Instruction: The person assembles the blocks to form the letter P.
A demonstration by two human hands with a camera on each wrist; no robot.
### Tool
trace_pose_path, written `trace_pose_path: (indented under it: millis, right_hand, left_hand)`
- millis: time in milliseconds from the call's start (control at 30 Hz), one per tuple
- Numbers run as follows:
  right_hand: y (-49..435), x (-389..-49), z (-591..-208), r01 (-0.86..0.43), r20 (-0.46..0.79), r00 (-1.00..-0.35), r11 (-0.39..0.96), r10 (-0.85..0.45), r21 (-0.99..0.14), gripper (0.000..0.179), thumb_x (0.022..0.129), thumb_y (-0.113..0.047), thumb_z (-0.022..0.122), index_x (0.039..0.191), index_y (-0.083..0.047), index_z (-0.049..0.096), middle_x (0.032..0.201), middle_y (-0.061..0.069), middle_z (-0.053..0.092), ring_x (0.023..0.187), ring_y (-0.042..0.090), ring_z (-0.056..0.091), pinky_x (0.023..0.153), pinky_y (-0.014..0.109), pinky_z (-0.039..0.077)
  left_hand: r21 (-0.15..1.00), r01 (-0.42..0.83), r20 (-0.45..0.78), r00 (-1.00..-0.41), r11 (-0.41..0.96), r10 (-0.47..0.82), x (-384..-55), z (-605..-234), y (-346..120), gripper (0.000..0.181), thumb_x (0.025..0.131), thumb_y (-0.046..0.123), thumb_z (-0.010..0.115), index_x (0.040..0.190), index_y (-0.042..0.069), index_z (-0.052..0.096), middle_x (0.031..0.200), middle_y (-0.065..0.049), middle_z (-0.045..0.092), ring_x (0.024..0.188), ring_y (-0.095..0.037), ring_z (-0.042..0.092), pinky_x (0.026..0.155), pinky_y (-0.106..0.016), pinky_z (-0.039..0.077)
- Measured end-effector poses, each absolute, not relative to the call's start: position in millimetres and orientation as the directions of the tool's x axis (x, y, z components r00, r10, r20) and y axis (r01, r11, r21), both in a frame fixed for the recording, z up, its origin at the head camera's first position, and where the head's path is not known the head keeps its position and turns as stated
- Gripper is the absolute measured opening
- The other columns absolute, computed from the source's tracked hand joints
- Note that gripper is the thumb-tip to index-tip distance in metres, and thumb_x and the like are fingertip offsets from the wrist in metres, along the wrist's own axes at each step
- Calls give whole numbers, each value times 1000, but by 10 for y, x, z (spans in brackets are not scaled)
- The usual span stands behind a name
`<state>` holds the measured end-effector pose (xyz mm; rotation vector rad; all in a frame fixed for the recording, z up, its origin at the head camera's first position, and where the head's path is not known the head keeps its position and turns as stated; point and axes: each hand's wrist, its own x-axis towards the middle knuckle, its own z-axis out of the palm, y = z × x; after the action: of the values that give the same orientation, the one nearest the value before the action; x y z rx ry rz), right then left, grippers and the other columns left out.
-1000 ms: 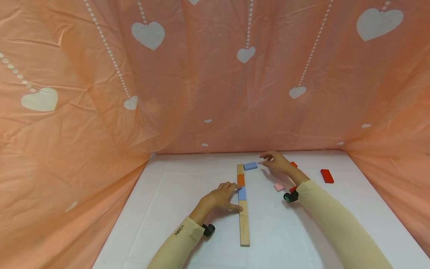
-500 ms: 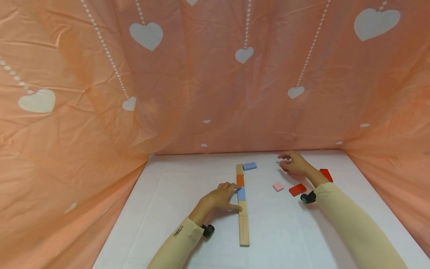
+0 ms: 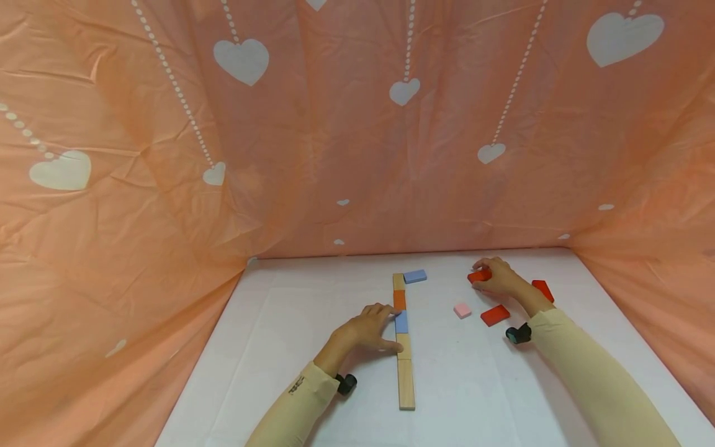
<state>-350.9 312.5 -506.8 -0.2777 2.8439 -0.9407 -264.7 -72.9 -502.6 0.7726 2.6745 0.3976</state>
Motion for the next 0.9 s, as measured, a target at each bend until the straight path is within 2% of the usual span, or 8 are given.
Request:
trace_pose_path:
  millis: [433,600,900]
  right_hand:
    - [3026,-3477,-5079,-122,-54,-980,793,-192,-597,34,101,-8,69,133,1,65,133,31,55,125,50,48,107,64,50]
    - [2955,-3520,-5113,-129,-33,-982,780,-188,-612,35,101,-10,72,134,1,65,134,29,57,124,48,49,110,63,48]
    - [2788,-3590,-5100,-155,6,-979,730,-203,-666,36,100,-14,76,131,2,66,125,26,59,114,42,53,104,56,52]
  left_hand:
    - [345,464,-231,-801,816,553,-2654,-5050,-727,87,92,56,82,161,21,42,159,-11,46,149,-32,42,118,-54,46]
    - [341,464,-232,-801,818,551,-2655,-5050,-726,87,92,57,81,161,22,42,157,-10,47,148,-31,42,117,-53,46]
    - [348,460,-233,-801,817,551,-2651,-5034,-728,88,92,57,81,162,23,41,158,-10,45,149,-31,41,118,-55,45]
